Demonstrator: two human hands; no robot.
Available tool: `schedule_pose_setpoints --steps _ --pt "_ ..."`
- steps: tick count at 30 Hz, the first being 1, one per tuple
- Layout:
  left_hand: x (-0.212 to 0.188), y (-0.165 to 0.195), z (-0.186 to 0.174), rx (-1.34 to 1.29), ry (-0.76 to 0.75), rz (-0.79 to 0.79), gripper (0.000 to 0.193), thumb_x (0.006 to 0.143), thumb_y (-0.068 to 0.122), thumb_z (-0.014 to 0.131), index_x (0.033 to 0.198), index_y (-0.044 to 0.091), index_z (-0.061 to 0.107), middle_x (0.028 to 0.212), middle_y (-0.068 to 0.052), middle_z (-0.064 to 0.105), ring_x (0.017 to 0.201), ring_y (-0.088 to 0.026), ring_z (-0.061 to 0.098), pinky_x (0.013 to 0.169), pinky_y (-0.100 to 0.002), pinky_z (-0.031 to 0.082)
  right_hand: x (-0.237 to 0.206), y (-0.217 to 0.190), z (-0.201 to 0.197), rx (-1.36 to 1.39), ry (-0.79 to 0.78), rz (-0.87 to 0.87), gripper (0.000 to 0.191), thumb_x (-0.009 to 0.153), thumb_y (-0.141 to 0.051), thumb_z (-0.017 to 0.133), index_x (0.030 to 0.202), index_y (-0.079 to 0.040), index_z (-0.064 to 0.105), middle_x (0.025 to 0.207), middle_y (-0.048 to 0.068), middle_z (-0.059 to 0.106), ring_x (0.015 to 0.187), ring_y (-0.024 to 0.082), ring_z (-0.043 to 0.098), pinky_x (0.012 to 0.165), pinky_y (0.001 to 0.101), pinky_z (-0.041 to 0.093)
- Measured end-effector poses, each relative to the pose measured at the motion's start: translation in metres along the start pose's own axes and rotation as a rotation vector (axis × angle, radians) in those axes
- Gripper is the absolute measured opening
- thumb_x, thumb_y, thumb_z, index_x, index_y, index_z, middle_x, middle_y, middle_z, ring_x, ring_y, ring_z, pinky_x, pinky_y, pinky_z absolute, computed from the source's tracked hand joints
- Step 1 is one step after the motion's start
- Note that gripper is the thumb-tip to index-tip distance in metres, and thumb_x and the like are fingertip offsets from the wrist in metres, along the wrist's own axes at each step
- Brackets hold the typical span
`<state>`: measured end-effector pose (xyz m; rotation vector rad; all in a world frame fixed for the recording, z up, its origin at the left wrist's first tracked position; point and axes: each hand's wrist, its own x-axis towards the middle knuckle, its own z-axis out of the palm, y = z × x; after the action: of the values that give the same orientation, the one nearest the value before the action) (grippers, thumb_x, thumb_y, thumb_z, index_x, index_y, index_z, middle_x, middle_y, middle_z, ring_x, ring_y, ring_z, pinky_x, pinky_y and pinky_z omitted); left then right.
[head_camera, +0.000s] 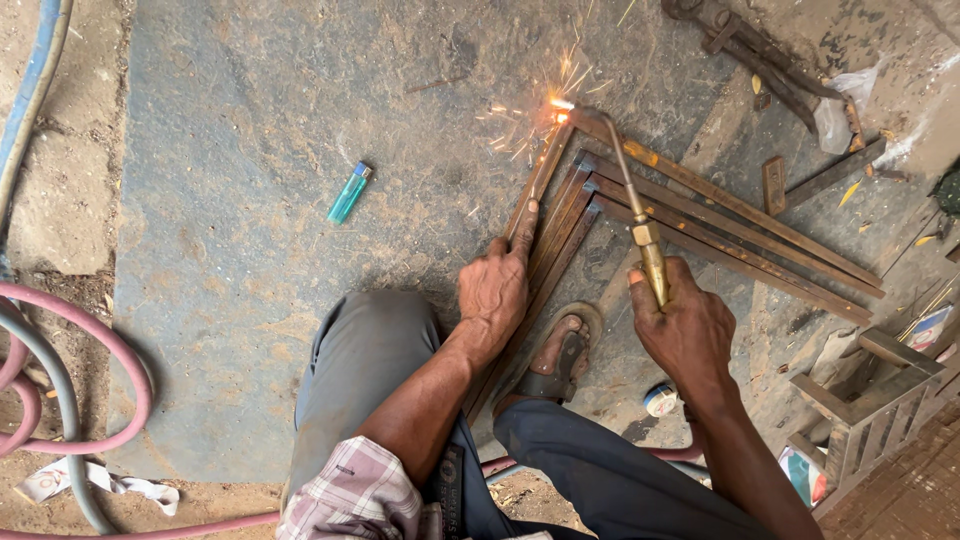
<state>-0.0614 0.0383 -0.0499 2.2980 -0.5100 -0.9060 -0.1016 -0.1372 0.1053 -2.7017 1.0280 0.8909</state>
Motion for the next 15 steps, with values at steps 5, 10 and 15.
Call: schedule_pose_setpoints --steps 5,10,15 --pt "0.001 0.0 0.001 0.007 0.04 0.021 0.08 0.088 -0.009 0.054 0.159 0.015 0.029 0.115 -0.022 0.068 0.067 -0.028 0.072 0.052 -0.04 0.062 -0.006 0.01 0.005 0.189 0.092 -0.018 0.032 0.1 -0.042 0.06 0.114 -0.014 0.067 0.06 0.006 0.064 0.051 0.023 0.065 0.055 0.044 0.053" --pt "-0.002 0.0 -0.005 -0.012 0.045 0.037 0.087 0.084 -0.009 0.057 0.161 0.014 0.025 0.116 -0.023 0.068 0.07 -0.031 0.073 0.057 -0.043 0.062 -0.009 0.013 0.014 0.184 0.085 0.065 0.031 0.098 -0.042 0.064 0.111 -0.014 0.068 0.064 0.011 0.066 0.057 0.03 0.067 0.059 0.047 0.052" --pt "-0.003 0.002 -0.008 -0.004 0.039 0.041 0.093 0.082 -0.008 0.059 0.162 0.016 0.019 0.118 -0.023 0.067 0.071 -0.035 0.072 0.059 -0.047 0.061 -0.01 0.016 0.017 0.22 0.065 0.046 0.029 0.097 -0.041 0.065 0.109 -0.014 0.069 0.07 0.012 0.069 0.065 0.031 0.07 0.064 0.0472 0.053"
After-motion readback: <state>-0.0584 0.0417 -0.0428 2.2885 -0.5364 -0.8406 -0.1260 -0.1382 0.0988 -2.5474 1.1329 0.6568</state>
